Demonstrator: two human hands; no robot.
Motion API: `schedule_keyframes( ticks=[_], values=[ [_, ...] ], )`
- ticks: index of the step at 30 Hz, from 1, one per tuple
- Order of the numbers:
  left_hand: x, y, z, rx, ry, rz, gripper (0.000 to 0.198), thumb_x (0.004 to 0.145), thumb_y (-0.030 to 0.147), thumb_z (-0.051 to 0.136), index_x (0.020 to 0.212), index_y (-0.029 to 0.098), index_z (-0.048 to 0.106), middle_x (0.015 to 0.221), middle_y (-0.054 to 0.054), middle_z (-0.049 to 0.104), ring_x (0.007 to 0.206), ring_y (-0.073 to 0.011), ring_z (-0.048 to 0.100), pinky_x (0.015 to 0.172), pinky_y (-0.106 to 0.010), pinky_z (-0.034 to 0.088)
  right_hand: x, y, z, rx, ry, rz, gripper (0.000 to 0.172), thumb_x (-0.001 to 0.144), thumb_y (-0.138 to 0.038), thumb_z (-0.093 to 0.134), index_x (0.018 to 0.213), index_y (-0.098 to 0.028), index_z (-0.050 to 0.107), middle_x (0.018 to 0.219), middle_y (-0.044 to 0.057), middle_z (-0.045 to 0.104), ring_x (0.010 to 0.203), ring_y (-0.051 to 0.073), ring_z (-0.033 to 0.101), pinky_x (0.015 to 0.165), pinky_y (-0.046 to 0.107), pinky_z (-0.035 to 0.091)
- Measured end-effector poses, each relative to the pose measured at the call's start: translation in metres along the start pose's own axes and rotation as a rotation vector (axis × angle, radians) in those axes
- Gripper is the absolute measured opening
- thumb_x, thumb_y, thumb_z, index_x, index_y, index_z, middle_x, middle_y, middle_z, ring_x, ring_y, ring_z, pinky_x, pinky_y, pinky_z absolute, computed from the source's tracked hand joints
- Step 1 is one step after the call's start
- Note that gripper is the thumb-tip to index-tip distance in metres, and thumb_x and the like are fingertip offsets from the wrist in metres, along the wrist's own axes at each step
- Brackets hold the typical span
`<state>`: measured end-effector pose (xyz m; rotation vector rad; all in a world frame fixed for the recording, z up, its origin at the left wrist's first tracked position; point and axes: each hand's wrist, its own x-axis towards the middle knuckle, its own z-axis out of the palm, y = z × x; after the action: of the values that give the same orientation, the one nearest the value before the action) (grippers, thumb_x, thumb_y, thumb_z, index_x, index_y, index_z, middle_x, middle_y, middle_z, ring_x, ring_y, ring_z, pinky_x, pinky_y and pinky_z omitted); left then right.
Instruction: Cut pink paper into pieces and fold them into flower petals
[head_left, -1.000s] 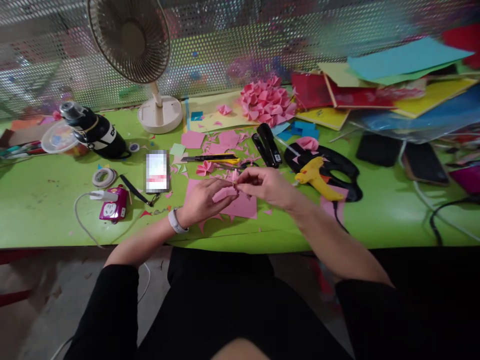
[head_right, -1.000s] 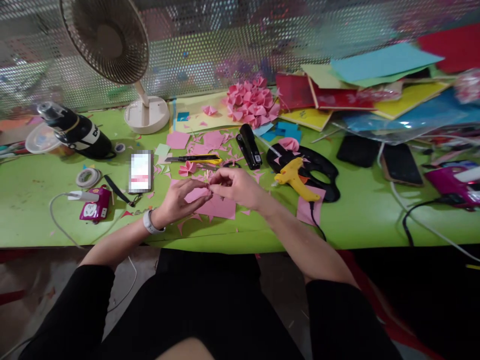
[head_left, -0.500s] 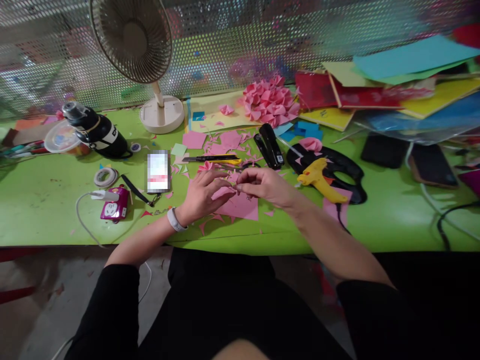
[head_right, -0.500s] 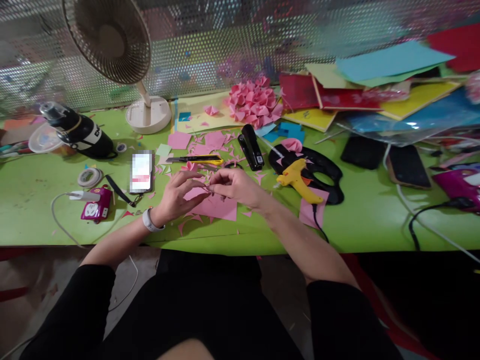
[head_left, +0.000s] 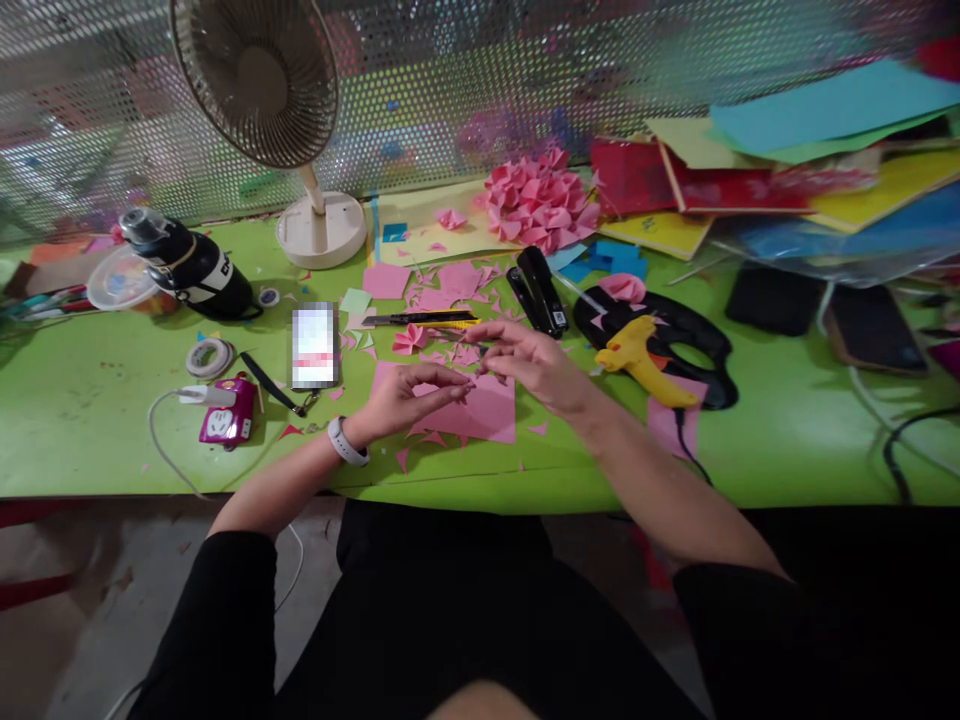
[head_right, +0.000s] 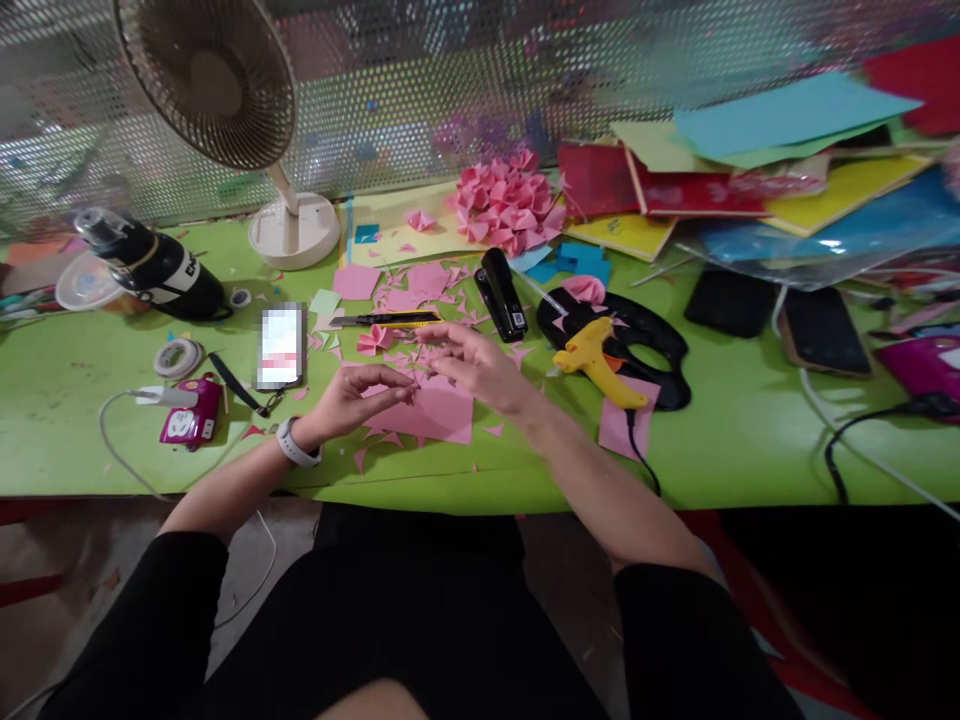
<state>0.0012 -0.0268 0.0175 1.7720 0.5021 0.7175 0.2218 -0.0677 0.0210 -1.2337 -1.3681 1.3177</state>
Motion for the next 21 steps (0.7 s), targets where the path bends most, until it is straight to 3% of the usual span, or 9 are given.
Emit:
schedule_keyframes(
  ticks=[5, 10, 14, 17, 21],
  values=[
    [0.002, -0.001, -0.003, -0.290, -0.040, -0.176, 0.028, 0.081, 0.039, 0.076, 0.093, 0.014, 0.071, 0.080, -0.006, 0.074, 0.071, -0.0132, 0.071, 0.071, -0.028, 0.060, -0.006, -0.004, 0.001, -0.017, -0.255, -0.007, 0.035, 0.085, -0.028, 0.061, 0.119, -0.022, 0.066, 0.091, 0.004, 0.068, 0.079, 0.017, 0.064, 0.071, 0.031, 0.050],
    [0.001, 0.004, -0.008, -0.402, -0.200, -0.332, 0.033, 0.077, 0.040, 0.080, 0.091, 0.013, 0.071, 0.076, -0.005, 0.072, 0.063, -0.0125, 0.069, 0.063, -0.025, 0.060, -0.008, -0.009, -0.001, -0.036, -0.397, -0.022, 0.017, 0.079, -0.032, 0.069, 0.090, -0.019, 0.067, 0.100, 0.005, 0.066, 0.087, 0.018, 0.064, 0.076, 0.029, 0.052],
    [0.000, 0.008, -0.012, -0.408, -0.322, -0.415, 0.032, 0.077, 0.039, 0.080, 0.093, 0.012, 0.071, 0.080, -0.006, 0.074, 0.063, -0.0118, 0.070, 0.061, -0.023, 0.059, -0.011, -0.012, -0.002, -0.050, -0.560, 0.147, 0.027, 0.086, -0.045, 0.066, 0.092, -0.019, 0.064, 0.075, -0.001, 0.061, 0.059, 0.011, 0.057, 0.054, 0.024, 0.046],
    [0.000, 0.008, -0.016, -0.359, -0.338, -0.448, 0.033, 0.077, 0.038, 0.080, 0.095, 0.011, 0.072, 0.079, -0.006, 0.073, 0.063, -0.0108, 0.070, 0.061, -0.020, 0.058, -0.012, -0.015, -0.002, -0.080, -0.566, 0.138, 0.034, 0.086, -0.050, 0.066, 0.087, -0.016, 0.064, 0.069, -0.002, 0.059, 0.053, 0.008, 0.051, 0.048, 0.022, 0.039],
    [0.000, 0.009, -0.024, -0.286, -0.346, -0.471, 0.036, 0.079, 0.037, 0.078, 0.101, 0.009, 0.072, 0.077, -0.006, 0.073, 0.062, -0.0094, 0.068, 0.061, -0.019, 0.058, -0.010, -0.019, -0.007, -0.112, -0.486, 0.093, 0.033, 0.085, -0.048, 0.068, 0.084, -0.015, 0.064, 0.071, 0.000, 0.061, 0.059, 0.010, 0.052, 0.053, 0.023, 0.040]
  ],
)
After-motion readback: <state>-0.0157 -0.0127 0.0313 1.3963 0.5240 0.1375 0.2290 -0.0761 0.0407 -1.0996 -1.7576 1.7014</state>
